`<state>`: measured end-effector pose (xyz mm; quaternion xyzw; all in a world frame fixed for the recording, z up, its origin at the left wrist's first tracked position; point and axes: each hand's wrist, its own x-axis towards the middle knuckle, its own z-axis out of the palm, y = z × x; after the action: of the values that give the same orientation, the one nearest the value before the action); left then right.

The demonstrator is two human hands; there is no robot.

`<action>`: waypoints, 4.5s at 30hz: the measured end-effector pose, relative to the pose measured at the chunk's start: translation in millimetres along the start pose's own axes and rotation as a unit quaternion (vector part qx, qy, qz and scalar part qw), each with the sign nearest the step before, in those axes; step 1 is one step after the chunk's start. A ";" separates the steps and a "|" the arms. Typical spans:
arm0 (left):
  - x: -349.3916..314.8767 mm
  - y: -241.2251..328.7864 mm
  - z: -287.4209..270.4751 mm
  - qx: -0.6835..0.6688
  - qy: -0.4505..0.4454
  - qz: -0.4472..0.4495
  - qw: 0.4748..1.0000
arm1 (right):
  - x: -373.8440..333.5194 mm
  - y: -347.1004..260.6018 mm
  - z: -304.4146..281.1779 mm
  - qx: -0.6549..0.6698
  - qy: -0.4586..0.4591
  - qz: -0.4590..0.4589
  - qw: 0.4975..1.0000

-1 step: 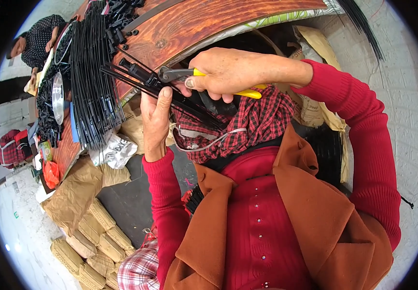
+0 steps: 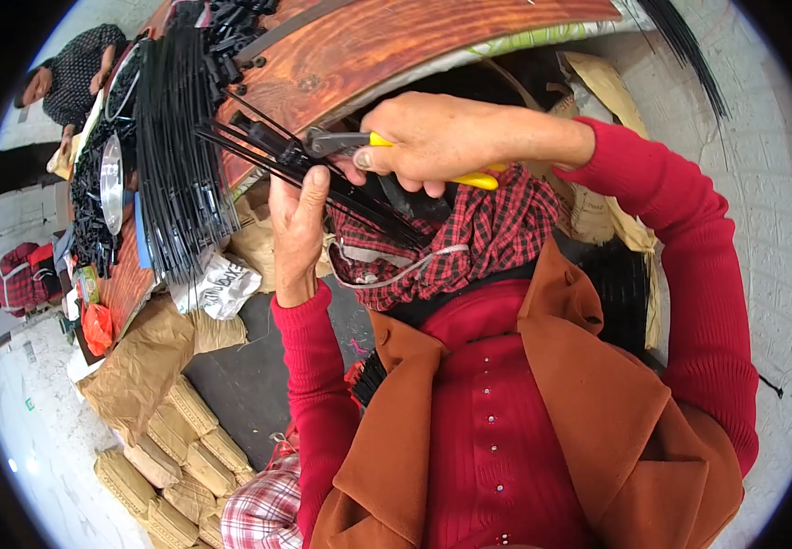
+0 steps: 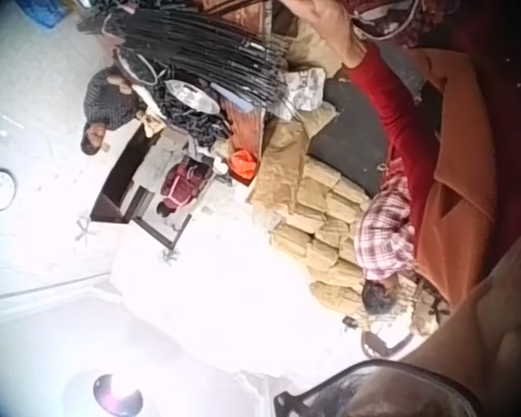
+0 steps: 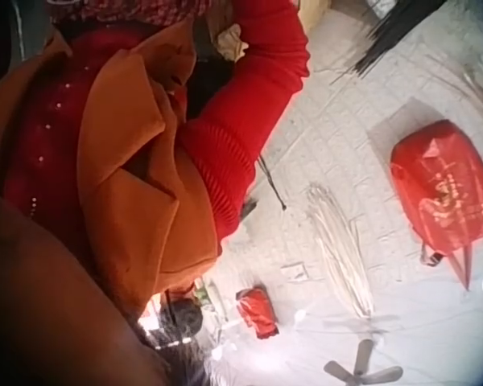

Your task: Processing bundles of hair extensions by crimping ends with pliers and combing through the strands.

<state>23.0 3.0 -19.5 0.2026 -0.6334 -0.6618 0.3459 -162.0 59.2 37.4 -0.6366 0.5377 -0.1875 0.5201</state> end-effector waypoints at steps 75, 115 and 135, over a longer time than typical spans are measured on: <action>12.2 8.6 83.7 -0.142 0.138 0.053 0.979 | -40.2 -14.7 -45.5 -0.135 0.282 -0.308 0.899; -60.7 -167.9 132.5 -0.770 -0.040 -0.095 0.629 | -41.3 91.6 84.2 0.358 0.299 -0.183 0.865; -115.8 -122.8 136.7 -0.778 0.124 -0.103 0.607 | -24.3 62.3 88.5 0.406 0.127 -0.071 0.902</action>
<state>-19.7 176.1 -143.5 0.0014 0.1938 -0.9052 0.3782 -130.5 128.7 -43.1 -0.3774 0.4298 -0.5050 0.6464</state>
